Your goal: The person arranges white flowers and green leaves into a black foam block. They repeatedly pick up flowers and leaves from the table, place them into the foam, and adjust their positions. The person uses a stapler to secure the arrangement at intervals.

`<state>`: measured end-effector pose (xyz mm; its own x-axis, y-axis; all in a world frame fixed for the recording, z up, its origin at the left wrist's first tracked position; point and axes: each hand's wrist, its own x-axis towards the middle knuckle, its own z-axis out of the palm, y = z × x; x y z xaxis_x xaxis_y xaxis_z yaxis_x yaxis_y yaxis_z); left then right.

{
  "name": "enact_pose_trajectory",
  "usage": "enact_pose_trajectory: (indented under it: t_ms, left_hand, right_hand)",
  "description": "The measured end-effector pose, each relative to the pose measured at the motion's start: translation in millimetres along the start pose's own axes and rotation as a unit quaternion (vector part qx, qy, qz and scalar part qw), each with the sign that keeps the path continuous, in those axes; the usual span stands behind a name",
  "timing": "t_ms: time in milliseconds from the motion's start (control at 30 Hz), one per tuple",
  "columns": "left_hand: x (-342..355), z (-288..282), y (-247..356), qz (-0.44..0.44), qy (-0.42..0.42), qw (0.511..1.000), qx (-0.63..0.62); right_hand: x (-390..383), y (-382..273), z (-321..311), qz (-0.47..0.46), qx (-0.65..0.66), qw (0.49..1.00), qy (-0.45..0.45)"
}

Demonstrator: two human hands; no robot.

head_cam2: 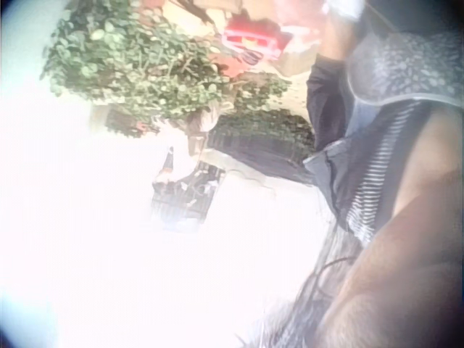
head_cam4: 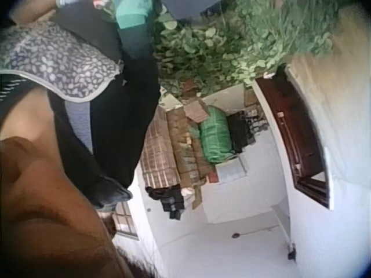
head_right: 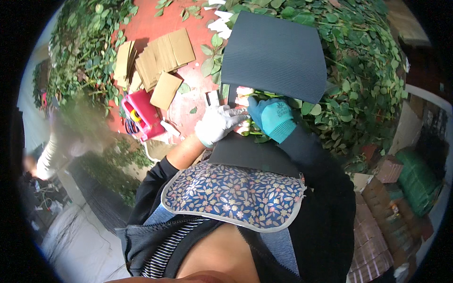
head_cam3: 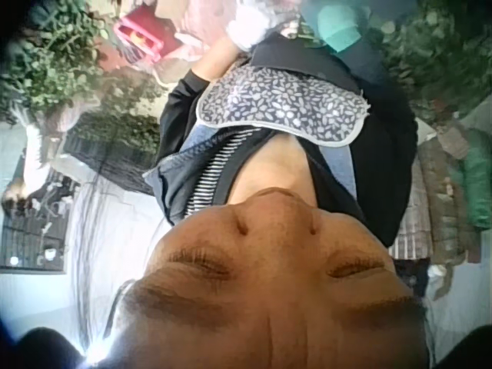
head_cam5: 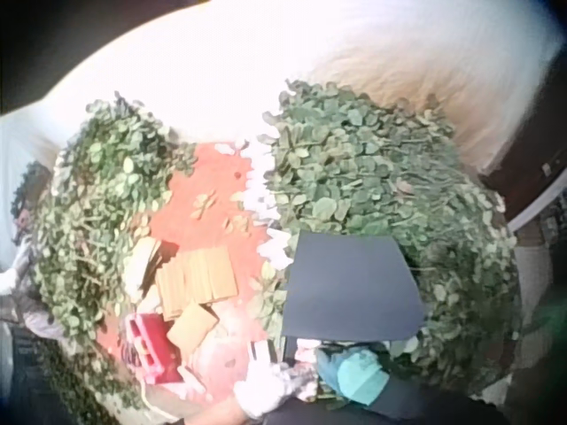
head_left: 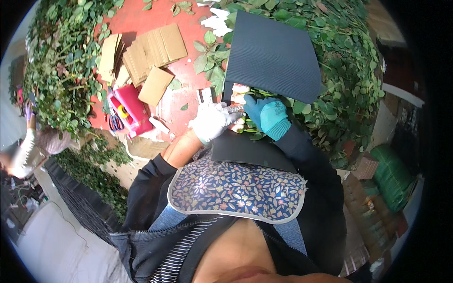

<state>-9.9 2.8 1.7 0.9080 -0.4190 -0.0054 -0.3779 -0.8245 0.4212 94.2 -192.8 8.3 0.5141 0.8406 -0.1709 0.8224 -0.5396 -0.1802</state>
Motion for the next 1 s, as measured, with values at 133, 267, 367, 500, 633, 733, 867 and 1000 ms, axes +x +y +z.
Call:
enact_pose_trajectory:
  t_ms: [133, 267, 367, 500, 633, 733, 867, 1000]
  left_hand:
    - [4, -13, -3, -0.035, 0.032, 0.987, -0.156]
    - [16, -26, 0, -0.062, 0.063, 0.993, -0.083]
    - [19, -12, -6, -0.094, 0.023, 0.99, -0.103]
    - [26, -8, -37, -0.006, 0.071, 0.969, -0.235]
    - [36, -35, -35, -0.098, -0.041, 0.962, -0.252]
    - [37, -38, -14, -0.072, 0.051, 0.987, -0.136]
    - [36, -18, -3, -0.059, 0.005, 0.998, -0.027]
    - [28, -16, -8, -0.05, 0.059, 0.988, -0.136]
  right_hand:
    - [2, 5, 3, -0.016, 0.018, 0.999, 0.032]
    - [0, 7, 7, -0.01, 0.05, 0.997, 0.054]
    - [0, 11, -3, -0.008, 0.09, 0.992, 0.083]
    - [5, 9, -4, 0.04, 0.114, 0.991, 0.055]
    - [6, 17, 1, 0.018, 0.117, 0.989, 0.088]
    - [5, 20, 0, 0.001, 0.123, 0.985, 0.119]
    - [-3, 18, -15, -0.005, 0.104, 0.99, 0.097]
    - [-27, 11, -79, -0.019, 0.324, 0.936, 0.135]
